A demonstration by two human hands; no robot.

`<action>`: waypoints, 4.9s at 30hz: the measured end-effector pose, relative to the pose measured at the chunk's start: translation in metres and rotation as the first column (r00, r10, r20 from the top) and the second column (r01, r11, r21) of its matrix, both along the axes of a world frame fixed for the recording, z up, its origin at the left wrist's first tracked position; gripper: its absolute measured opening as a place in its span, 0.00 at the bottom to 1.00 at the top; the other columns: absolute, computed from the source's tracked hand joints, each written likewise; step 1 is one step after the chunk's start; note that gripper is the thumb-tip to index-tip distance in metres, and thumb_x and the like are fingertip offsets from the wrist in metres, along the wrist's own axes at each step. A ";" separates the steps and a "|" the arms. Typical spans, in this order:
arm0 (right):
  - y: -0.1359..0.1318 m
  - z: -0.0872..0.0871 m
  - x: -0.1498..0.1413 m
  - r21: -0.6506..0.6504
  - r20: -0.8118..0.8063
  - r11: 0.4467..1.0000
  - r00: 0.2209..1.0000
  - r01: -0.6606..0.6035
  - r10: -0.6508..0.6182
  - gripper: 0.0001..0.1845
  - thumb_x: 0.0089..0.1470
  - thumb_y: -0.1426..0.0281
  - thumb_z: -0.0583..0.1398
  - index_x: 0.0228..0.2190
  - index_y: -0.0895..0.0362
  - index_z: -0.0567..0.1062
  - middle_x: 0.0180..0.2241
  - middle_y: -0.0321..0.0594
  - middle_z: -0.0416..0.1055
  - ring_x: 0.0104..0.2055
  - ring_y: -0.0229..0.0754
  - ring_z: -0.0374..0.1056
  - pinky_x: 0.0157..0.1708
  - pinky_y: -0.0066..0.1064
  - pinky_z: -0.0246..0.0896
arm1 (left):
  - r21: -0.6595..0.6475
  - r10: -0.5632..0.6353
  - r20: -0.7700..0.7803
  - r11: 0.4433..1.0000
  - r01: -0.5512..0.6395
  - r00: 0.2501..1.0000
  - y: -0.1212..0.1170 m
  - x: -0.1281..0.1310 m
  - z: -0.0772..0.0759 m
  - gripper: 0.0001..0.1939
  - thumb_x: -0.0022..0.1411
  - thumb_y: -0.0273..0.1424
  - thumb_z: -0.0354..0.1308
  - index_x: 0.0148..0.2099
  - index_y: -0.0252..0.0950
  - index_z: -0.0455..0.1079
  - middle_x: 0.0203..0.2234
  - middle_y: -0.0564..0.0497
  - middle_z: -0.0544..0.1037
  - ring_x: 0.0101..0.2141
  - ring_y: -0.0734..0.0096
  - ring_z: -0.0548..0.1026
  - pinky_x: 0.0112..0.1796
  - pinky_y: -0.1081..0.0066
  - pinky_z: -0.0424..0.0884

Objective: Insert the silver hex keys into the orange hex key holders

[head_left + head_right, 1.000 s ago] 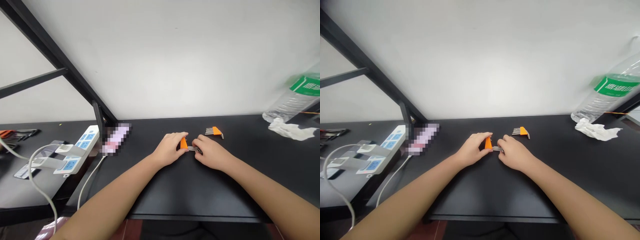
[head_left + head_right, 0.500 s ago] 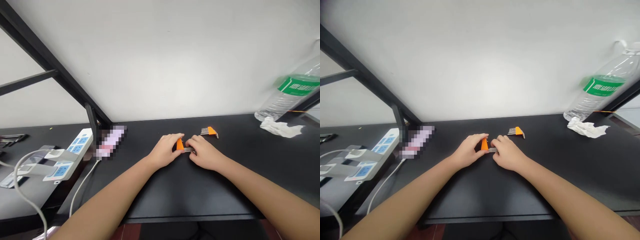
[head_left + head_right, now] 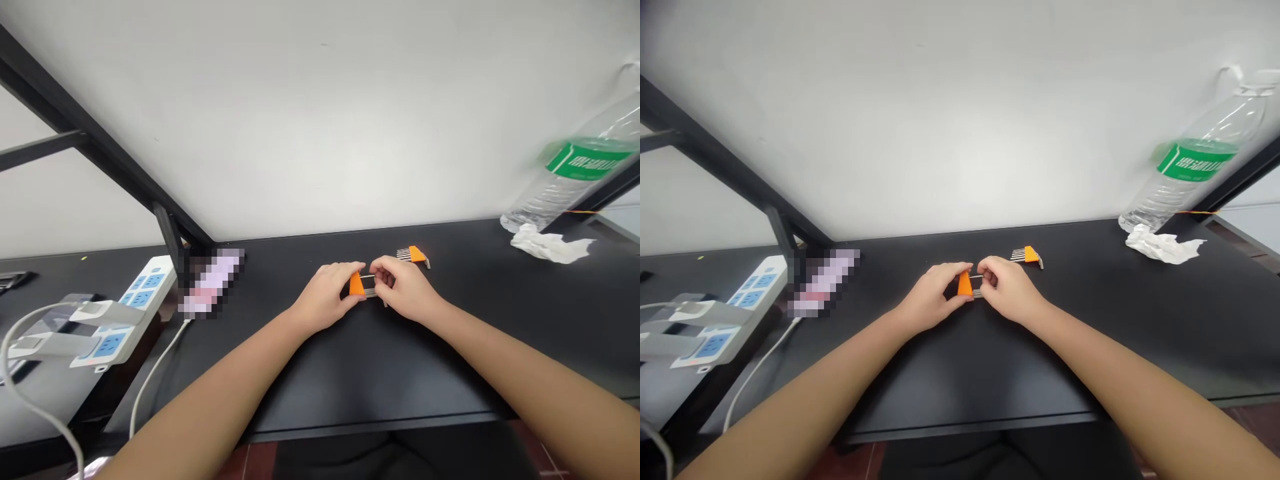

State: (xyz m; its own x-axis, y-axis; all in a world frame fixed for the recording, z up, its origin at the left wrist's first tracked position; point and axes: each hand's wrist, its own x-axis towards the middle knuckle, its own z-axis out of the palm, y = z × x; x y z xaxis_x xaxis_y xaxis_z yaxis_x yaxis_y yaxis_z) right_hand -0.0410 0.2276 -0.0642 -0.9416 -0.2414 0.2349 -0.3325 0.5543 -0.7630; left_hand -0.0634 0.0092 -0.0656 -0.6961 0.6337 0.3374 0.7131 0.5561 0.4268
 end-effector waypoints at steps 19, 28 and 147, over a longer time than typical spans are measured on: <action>0.014 0.006 0.007 0.459 0.086 0.881 0.993 -0.114 0.084 0.04 0.55 0.72 0.59 0.36 0.55 0.72 0.36 0.41 0.70 0.37 0.43 0.68 0.37 0.34 0.62 | 0.040 0.120 0.045 0.992 -0.122 0.992 -0.005 -0.005 -0.003 0.27 0.64 0.36 0.64 0.63 0.42 0.64 0.54 0.47 0.77 0.53 0.58 0.76 0.56 0.55 0.70; 0.009 0.005 0.003 0.184 -0.021 0.979 0.996 -0.086 0.091 0.03 0.59 0.70 0.58 0.37 0.55 0.71 0.38 0.39 0.70 0.36 0.41 0.68 0.37 0.34 0.64 | 0.096 0.004 0.030 0.995 -0.007 1.000 -0.002 0.001 0.000 0.29 0.64 0.36 0.65 0.64 0.44 0.62 0.54 0.47 0.77 0.52 0.60 0.77 0.55 0.57 0.71; 0.031 0.026 0.004 0.225 -0.161 0.968 0.976 -0.110 0.148 0.13 0.66 0.70 0.55 0.40 0.53 0.81 0.39 0.43 0.75 0.39 0.43 0.71 0.40 0.36 0.64 | 0.134 0.094 0.035 0.986 -0.098 0.995 -0.006 -0.005 -0.003 0.28 0.64 0.29 0.63 0.64 0.41 0.62 0.51 0.47 0.77 0.40 0.69 0.78 0.47 0.65 0.76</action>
